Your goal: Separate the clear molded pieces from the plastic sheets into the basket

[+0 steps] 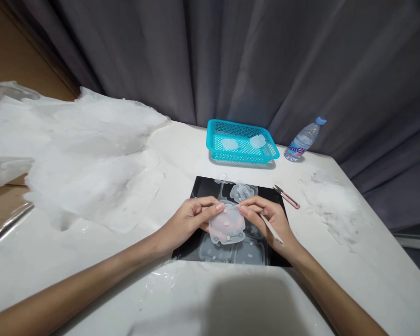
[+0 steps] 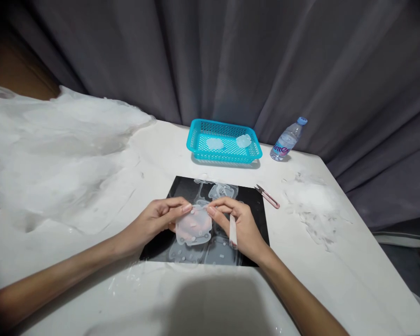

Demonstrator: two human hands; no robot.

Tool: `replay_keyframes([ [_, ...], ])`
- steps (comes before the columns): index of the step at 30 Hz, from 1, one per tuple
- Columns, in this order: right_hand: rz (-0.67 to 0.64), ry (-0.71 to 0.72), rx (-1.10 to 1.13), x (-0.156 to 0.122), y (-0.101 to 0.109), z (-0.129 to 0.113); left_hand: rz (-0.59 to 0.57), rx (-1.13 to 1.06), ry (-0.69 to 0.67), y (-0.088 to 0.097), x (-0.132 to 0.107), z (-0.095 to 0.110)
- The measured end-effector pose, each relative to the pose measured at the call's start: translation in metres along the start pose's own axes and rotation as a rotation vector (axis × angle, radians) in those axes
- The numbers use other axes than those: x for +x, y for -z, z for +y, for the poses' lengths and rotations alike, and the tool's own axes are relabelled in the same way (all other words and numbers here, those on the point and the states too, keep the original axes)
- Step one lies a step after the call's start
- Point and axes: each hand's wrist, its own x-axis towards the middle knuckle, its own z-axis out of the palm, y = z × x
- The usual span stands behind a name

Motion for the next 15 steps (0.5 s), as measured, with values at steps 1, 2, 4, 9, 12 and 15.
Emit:
replay_keyframes([
  [1,-0.003,0.0,-0.004,-0.0001,0.0003,0.0007,-0.002,-0.002,0.006,0.0002,-0.0002,-0.0005],
  [2,-0.003,-0.001,-0.006,-0.0002,0.0006,0.0012,-0.002,-0.005,0.009,0.0003,-0.0003,-0.0009],
  [4,0.002,-0.01,-0.01,-0.0001,0.0009,0.0016,0.002,-0.019,0.013,0.0003,-0.0003,-0.0016],
  [9,0.015,-0.037,-0.034,0.0007,0.0013,0.0013,0.008,-0.063,0.04,0.0002,0.002,-0.0036],
  [12,0.008,-0.045,-0.015,0.001,0.0023,0.0022,0.004,-0.081,0.05,0.0006,0.003,-0.0046],
  [15,-0.009,-0.048,0.002,0.0016,0.0041,0.0031,0.017,-0.075,0.047,0.0014,0.0029,-0.0051],
])
